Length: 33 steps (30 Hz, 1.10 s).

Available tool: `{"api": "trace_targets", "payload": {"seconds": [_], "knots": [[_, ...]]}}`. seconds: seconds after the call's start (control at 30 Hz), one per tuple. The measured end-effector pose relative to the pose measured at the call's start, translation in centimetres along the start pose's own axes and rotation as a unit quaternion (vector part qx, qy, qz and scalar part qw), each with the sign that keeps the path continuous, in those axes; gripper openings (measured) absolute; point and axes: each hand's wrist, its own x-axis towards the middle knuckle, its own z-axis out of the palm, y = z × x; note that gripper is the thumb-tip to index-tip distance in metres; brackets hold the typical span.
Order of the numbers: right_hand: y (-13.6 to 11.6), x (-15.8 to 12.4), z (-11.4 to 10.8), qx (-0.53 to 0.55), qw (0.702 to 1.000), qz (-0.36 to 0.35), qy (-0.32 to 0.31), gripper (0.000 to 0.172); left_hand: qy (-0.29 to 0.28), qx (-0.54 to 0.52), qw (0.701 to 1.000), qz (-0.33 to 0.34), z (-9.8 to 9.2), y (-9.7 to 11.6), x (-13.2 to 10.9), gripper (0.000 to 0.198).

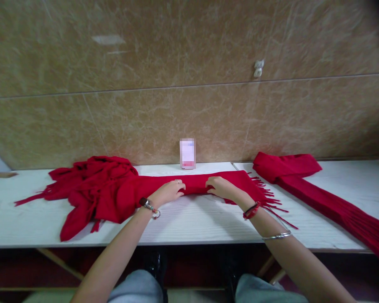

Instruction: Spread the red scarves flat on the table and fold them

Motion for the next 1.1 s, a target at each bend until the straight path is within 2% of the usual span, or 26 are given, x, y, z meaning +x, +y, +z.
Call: {"api": "trace_targets", "payload": {"seconds": [0.13,0.27,0.47,0.73,0.83,0.97,1.1], "knots": [[-0.4,-0.5,-0.5,0.019,0.998,-0.052,-0.032,0.019,-0.023,-0.023,0.998,0.049,-0.1,0.8,-0.2,0.012],[-1.0,-1.0,0.0,-0.002,0.996,-0.081,-0.047,0.023,-0.041,0.011,0.998,0.052,0.0,1.2,-0.4,0.016],[-1.7,-3.0,1.7,-0.089,0.992,-0.086,-0.003,0.022,-0.057,0.045,0.996,0.05,0.1,1.7,-1.1,0.027],[-1.5,-4.4,2.9,-0.071,0.992,-0.09,0.053,0.024,-0.094,0.047,0.994,-0.015,0.4,2.3,-2.1,0.033],[-1.3,-4.3,3.2,-0.053,0.992,-0.097,0.059,0.024,-0.084,0.034,0.996,0.003,-0.1,2.9,-1.7,0.027],[-1.3,-4.1,3.4,-0.029,0.992,-0.104,0.062,0.023,-0.067,-0.072,0.993,0.069,-0.2,3.3,-0.4,0.027],[-1.4,-4.2,3.3,0.004,0.993,-0.1,0.065,0.024,-0.088,-0.089,0.991,0.038,0.2,3.3,0.9,0.027]]}}
